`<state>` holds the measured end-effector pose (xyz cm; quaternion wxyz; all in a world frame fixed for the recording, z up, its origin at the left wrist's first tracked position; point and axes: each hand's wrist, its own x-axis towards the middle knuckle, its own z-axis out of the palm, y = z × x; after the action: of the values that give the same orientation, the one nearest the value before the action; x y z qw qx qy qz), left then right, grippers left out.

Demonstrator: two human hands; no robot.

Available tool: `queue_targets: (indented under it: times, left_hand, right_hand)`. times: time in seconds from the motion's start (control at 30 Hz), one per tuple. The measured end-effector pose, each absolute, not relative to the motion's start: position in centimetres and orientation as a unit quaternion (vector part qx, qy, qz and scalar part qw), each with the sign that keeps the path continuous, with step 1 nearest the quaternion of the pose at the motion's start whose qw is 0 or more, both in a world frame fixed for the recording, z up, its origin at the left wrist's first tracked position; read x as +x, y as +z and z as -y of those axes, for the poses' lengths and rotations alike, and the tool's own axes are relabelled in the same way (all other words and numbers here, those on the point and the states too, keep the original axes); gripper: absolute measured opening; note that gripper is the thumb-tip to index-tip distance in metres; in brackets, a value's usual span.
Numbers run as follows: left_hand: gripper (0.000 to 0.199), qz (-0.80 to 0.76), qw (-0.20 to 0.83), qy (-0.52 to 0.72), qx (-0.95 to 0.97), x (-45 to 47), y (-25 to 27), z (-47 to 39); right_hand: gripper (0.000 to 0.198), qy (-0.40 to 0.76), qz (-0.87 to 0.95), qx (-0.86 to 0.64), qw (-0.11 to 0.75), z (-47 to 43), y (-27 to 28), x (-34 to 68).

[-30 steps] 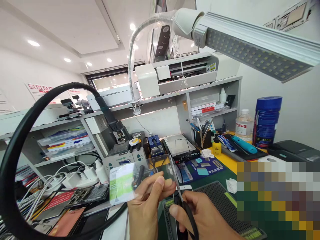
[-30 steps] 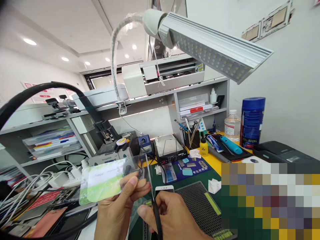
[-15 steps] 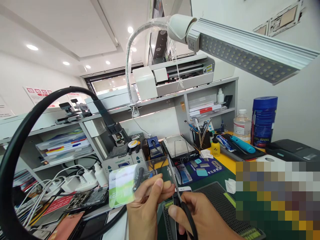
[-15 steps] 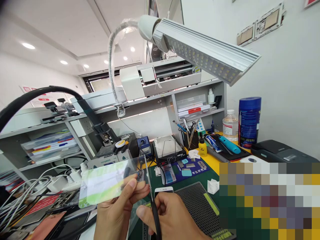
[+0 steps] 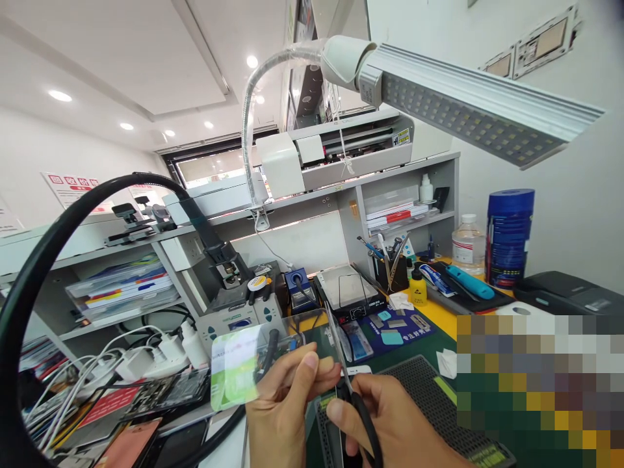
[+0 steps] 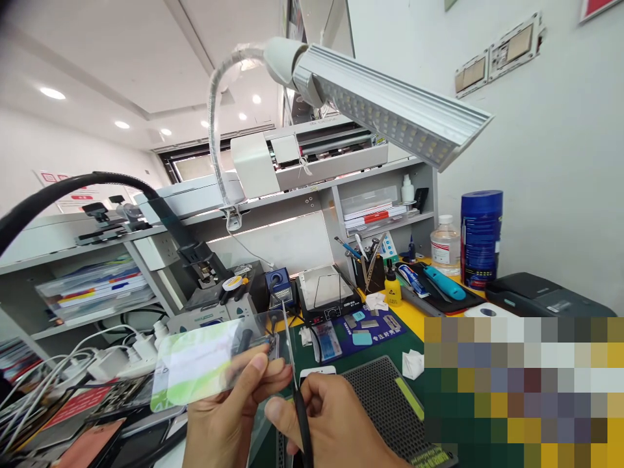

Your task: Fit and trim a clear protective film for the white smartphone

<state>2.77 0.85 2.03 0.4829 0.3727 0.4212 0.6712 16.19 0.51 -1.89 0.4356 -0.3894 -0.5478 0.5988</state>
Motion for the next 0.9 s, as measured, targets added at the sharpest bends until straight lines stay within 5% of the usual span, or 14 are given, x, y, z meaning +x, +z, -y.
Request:
queue_targets:
  times: [0.9]
  left_hand:
    - [0.038,-0.434,0.454,0.668,0.4,3.1,2.3,-0.7]
  right_hand:
    - [0.046,0.598,0.531,-0.391,0.456,-0.8,-1.7,16.3]
